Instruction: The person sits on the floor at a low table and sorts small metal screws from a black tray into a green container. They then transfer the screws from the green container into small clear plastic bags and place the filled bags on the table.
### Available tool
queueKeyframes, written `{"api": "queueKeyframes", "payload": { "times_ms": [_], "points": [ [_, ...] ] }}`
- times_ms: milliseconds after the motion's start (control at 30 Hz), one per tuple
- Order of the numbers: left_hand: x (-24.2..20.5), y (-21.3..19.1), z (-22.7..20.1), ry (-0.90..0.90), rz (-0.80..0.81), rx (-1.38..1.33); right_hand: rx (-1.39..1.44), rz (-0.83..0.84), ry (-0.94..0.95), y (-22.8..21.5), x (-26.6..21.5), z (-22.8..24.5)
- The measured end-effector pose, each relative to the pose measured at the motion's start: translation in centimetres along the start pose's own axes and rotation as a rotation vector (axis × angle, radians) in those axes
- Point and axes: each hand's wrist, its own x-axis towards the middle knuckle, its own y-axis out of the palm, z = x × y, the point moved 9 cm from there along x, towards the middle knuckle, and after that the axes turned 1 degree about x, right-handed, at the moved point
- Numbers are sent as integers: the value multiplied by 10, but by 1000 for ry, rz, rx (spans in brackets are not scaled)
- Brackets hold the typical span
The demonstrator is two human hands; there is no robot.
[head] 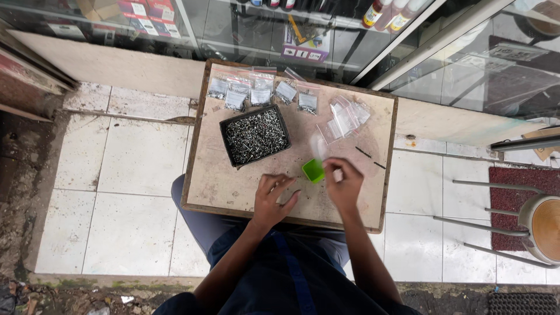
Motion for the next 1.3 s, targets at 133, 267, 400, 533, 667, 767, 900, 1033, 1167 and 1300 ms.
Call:
{"api": "queueKeyframes", "payload": {
  "times_ms": [133, 267, 400, 533, 667, 767, 900, 1033, 1167, 1300],
  "points": [
    [10, -6, 6, 28, 2, -77, 75, 30, 9, 11, -28, 21],
    [22, -23, 4, 67, 48, -14, 116, 150, 23, 24, -37, 30],
    [5, -10, 33, -224, 100, -290, 27, 266, -257, 42, -50, 77],
    [-51, 17, 81, -615, 16, -645, -30, 252, -410, 58, -69, 92],
    [-69, 18, 92, -810, -12, -542, -59, 251, -398, 66, -82, 87],
    [-80, 16, 96, -883, -13, -515, -19, 236, -295, 66, -86, 76],
    [-70, 8, 88, -916, -21, -563, 196, 209, 111, 65, -92, 10],
    [-64, 2, 80, -828, -3, -493, 332, 189, 432, 74, -116, -50],
    [-28, -8, 45, -417, 134, -130, 279, 198, 470, 72, -115, -66],
    [-28, 2, 24, -180, 255, 36, -66, 235, 296, 62, -78, -34]
  ]
}}
